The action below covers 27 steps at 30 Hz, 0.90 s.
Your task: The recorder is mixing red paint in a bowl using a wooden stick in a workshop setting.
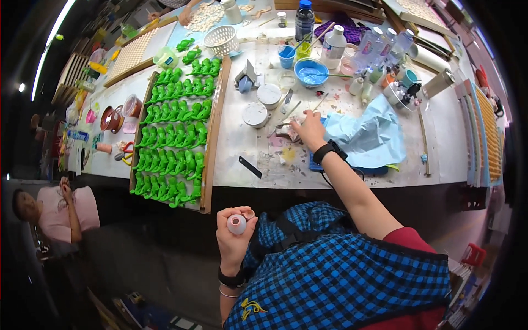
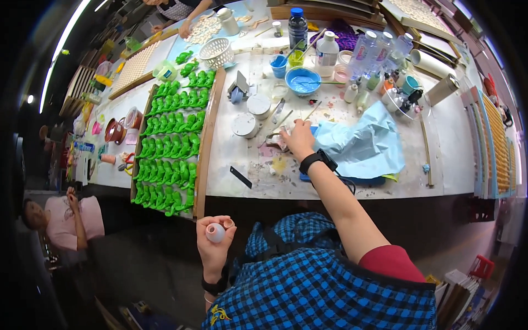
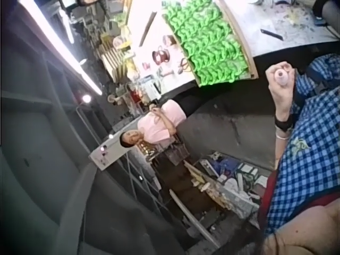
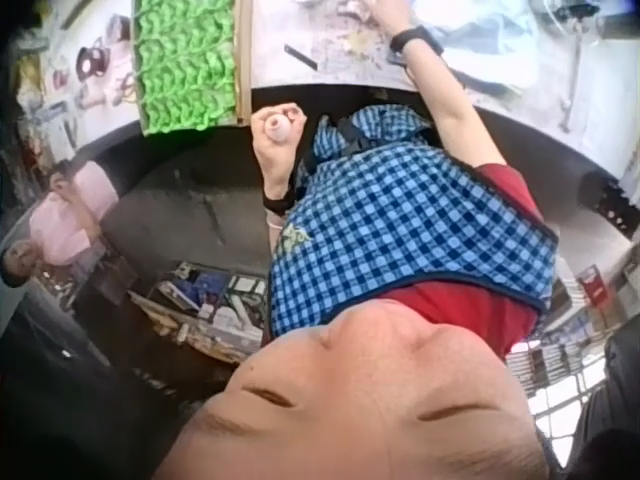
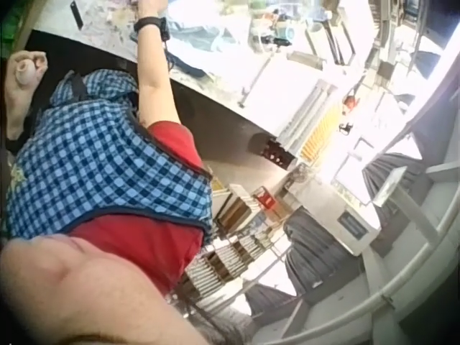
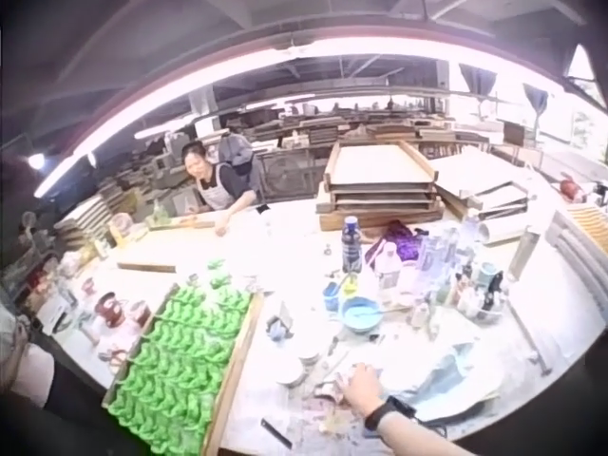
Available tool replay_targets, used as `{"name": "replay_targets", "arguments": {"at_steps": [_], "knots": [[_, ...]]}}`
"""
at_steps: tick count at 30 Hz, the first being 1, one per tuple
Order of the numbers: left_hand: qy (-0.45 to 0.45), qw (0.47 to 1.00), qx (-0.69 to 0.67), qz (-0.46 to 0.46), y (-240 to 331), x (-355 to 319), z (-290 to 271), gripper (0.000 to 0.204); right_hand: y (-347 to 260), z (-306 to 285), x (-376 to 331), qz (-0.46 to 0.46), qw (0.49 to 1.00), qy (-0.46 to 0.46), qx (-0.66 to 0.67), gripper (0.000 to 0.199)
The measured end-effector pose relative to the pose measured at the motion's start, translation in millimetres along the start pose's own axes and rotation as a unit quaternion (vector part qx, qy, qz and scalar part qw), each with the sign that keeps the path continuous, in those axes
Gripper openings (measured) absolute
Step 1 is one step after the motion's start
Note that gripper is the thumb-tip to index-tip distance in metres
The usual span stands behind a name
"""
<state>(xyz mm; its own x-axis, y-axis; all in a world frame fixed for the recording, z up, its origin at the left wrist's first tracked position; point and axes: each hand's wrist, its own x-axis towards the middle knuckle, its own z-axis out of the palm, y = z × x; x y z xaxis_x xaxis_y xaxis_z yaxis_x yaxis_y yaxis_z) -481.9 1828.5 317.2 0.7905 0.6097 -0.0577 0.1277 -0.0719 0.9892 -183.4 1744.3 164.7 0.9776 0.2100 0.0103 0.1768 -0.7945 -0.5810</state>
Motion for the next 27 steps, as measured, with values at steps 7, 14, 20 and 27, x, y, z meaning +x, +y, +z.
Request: {"name": "replay_targets", "arguments": {"at_steps": [7,14,20,27], "knots": [[0.048,0.996,0.072,-0.003,-6,0,15,0.03,39,25,-14,-0.036,0.996,-0.074,0.038,0.031],[0.032,0.997,0.062,0.013,4,14,32,0.031,13,-36,-12,0.012,0.905,-0.127,0.405,0.021],[0.022,0.996,0.085,0.01,-2,34,38,0.029,-41,-120,-65,-0.006,0.804,-0.272,0.528,0.013],[0.015,0.987,0.159,0.033,-3,28,30,0.031,-91,-151,-115,-0.267,0.732,-0.474,0.411,0.011]]}}
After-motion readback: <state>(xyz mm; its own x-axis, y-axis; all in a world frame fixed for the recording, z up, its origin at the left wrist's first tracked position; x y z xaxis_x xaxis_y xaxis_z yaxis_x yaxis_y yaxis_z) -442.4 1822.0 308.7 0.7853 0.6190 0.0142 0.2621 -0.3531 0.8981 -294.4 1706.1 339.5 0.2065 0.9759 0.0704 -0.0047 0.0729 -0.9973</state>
